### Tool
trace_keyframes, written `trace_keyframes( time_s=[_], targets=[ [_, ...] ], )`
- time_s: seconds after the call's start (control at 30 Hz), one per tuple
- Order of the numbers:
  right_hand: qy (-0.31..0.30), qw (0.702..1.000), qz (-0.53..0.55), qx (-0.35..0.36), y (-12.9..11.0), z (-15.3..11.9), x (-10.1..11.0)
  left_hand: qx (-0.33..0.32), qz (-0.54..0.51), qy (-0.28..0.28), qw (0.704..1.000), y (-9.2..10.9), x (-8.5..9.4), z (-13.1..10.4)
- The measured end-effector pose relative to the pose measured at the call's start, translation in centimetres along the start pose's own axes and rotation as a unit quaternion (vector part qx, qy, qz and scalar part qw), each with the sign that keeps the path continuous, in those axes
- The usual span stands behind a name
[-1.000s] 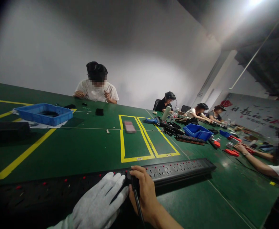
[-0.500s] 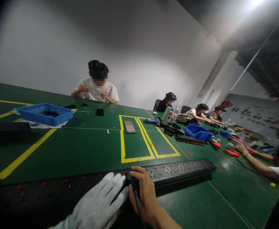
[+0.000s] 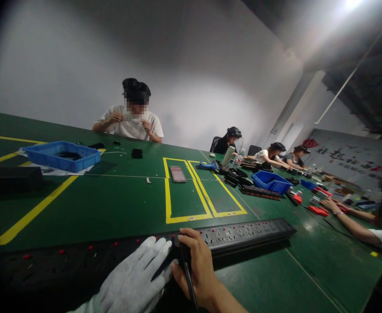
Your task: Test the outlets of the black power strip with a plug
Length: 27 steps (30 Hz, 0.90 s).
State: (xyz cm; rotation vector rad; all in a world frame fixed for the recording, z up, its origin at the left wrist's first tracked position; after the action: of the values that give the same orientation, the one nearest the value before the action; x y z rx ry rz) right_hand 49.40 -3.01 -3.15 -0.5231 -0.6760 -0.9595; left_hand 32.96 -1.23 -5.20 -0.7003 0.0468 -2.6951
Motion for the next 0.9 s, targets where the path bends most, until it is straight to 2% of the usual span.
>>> trace_keyframes(
  time_s=[0.4, 0.53, 0.67, 0.9],
  targets=[
    [0.023, 0.999, -0.027, -0.008, -0.42, 0.22, -0.06, 0.001, -0.011, -0.025, 1.0, -0.07, 0.16, 0.02],
    [0.015, 0.999, -0.03, -0.01, -0.33, 0.24, -0.13, -0.003, -0.007, -0.011, 1.0, -0.06, 0.06, -0.07],
    [0.008, 1.0, -0.025, -0.009, -0.33, 0.18, -0.07, -0.002, 0.003, -0.037, 0.999, -0.14, -0.32, -0.17],
    [0.007, 1.0, -0.026, -0.012, -0.15, 0.04, -0.02, -0.005, 0.006, -0.045, 0.999, -0.22, 0.05, -0.15]
  ],
)
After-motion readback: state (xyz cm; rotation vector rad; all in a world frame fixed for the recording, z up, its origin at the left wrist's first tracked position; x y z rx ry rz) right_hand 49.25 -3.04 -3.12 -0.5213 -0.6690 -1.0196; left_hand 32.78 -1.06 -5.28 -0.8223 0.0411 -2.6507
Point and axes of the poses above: each hand's wrist, its own z-axis towards the middle knuckle, its own x-axis out of the back of the hand, y = z × x, the point moved 4 cm from there along z, towards the middle knuckle, and after that the axes turned 14 degrees about -z, right-handed, at the moved point
